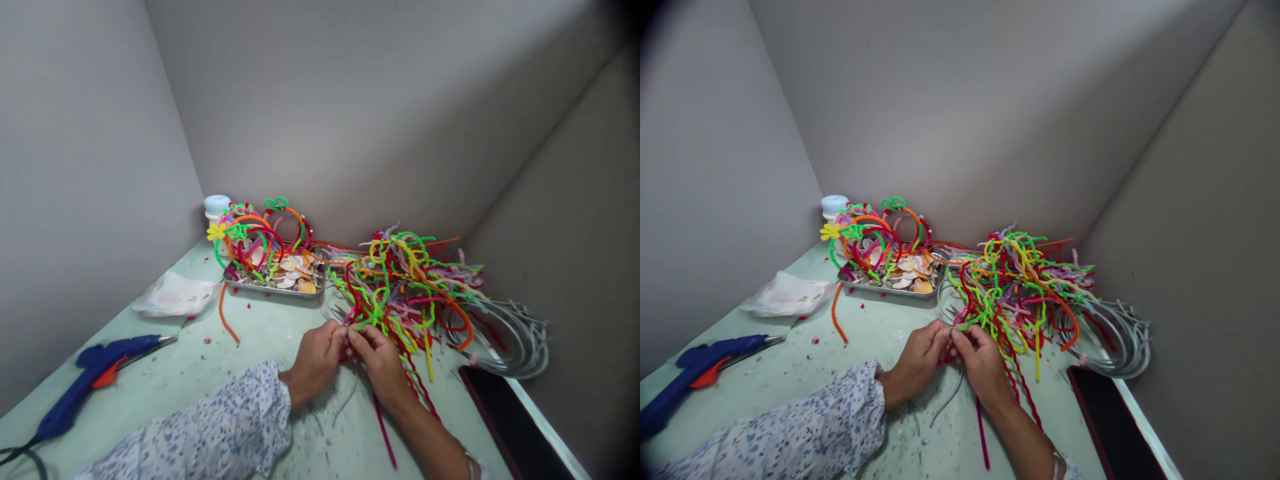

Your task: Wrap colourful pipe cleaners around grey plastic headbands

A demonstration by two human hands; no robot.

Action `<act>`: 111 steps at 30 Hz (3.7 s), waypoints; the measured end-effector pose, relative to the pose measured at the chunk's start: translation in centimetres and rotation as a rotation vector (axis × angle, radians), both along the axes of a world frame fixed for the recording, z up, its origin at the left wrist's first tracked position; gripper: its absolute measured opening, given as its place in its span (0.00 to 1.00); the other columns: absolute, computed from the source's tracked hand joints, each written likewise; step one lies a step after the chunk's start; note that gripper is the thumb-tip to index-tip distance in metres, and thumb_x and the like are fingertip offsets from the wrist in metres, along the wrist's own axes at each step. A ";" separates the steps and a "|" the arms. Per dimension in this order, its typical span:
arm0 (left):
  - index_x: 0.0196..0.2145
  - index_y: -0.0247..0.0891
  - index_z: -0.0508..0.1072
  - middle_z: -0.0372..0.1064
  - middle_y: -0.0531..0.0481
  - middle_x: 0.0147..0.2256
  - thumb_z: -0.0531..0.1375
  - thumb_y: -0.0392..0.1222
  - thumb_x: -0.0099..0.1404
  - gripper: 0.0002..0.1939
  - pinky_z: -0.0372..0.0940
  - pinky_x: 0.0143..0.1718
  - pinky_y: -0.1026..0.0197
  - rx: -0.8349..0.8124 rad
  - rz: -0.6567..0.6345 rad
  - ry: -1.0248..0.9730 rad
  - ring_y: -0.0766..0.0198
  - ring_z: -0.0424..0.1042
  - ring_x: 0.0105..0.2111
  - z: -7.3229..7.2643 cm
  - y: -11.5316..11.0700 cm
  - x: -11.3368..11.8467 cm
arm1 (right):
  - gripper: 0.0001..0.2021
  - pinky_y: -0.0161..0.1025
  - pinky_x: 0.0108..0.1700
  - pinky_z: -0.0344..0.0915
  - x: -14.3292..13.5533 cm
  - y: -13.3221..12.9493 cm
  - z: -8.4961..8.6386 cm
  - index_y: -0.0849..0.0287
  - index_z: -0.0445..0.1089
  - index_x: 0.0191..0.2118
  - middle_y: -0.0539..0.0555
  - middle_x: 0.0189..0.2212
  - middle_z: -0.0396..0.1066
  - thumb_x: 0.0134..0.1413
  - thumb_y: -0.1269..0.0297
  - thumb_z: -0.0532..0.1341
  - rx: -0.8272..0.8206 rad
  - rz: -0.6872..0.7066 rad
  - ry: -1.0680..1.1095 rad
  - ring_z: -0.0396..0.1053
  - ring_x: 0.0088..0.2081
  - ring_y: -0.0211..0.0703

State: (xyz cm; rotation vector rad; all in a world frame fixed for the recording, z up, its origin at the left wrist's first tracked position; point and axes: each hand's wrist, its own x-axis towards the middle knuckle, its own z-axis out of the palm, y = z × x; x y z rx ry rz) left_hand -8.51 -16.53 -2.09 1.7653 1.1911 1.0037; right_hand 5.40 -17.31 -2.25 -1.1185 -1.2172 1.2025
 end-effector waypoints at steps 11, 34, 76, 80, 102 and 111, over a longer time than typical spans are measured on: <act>0.26 0.37 0.64 0.64 0.53 0.24 0.46 0.51 0.69 0.19 0.55 0.29 0.65 -0.032 -0.071 -0.147 0.67 0.61 0.25 0.3 -0.3 0.1 | 0.13 0.34 0.29 0.59 0.3 -0.3 -0.4 0.58 0.70 0.30 0.48 0.22 0.65 0.53 0.52 0.62 0.027 0.019 0.023 0.61 0.25 0.38; 0.28 0.37 0.77 0.75 0.43 0.28 0.63 0.44 0.49 0.09 0.56 0.27 0.63 -0.108 -0.138 0.932 0.57 0.71 0.28 5.4 4.6 -5.2 | 0.10 0.32 0.26 0.59 0.5 -0.1 -0.8 0.56 0.67 0.32 0.47 0.23 0.65 0.54 0.55 0.62 0.098 -0.200 0.083 0.63 0.25 0.35; 0.32 0.34 0.67 0.66 0.54 0.25 0.63 0.39 0.59 0.08 0.54 0.22 0.71 -0.502 -0.431 -0.680 0.75 0.62 0.20 7.7 4.5 -4.8 | 0.09 0.35 0.28 0.64 -0.2 -1.1 0.2 0.59 0.71 0.30 0.52 0.30 0.71 0.51 0.58 0.63 0.188 -0.058 -0.001 0.64 0.24 0.36; 0.35 0.34 0.69 0.68 0.51 0.27 0.62 0.42 0.60 0.09 0.60 0.27 0.69 -0.512 -0.332 -0.779 0.72 0.66 0.24 5.6 4.9 -4.2 | 0.09 0.36 0.30 0.65 0.2 -0.7 -0.1 0.58 0.70 0.32 0.49 0.23 0.69 0.52 0.57 0.63 0.194 -0.232 0.012 0.67 0.26 0.39; 0.38 0.33 0.71 0.75 0.40 0.36 0.61 0.51 0.60 0.17 0.61 0.28 0.66 -0.565 -0.571 -0.470 0.63 0.74 0.31 0.2 2.1 -1.0 | 0.13 0.38 0.35 0.66 2.0 0.9 -0.4 0.59 0.66 0.36 0.50 0.27 0.69 0.55 0.53 0.60 0.220 -0.545 0.093 0.68 0.29 0.40; 0.36 0.38 0.62 0.72 0.49 0.29 0.59 0.53 0.62 0.16 0.60 0.23 0.69 -0.526 -0.449 -0.712 0.65 0.74 0.25 1.6 3.3 -1.9 | 0.10 0.38 0.35 0.63 1.2 0.2 -0.2 0.58 0.70 0.28 0.53 0.36 0.63 0.55 0.58 0.61 0.433 -0.559 -0.323 0.65 0.34 0.40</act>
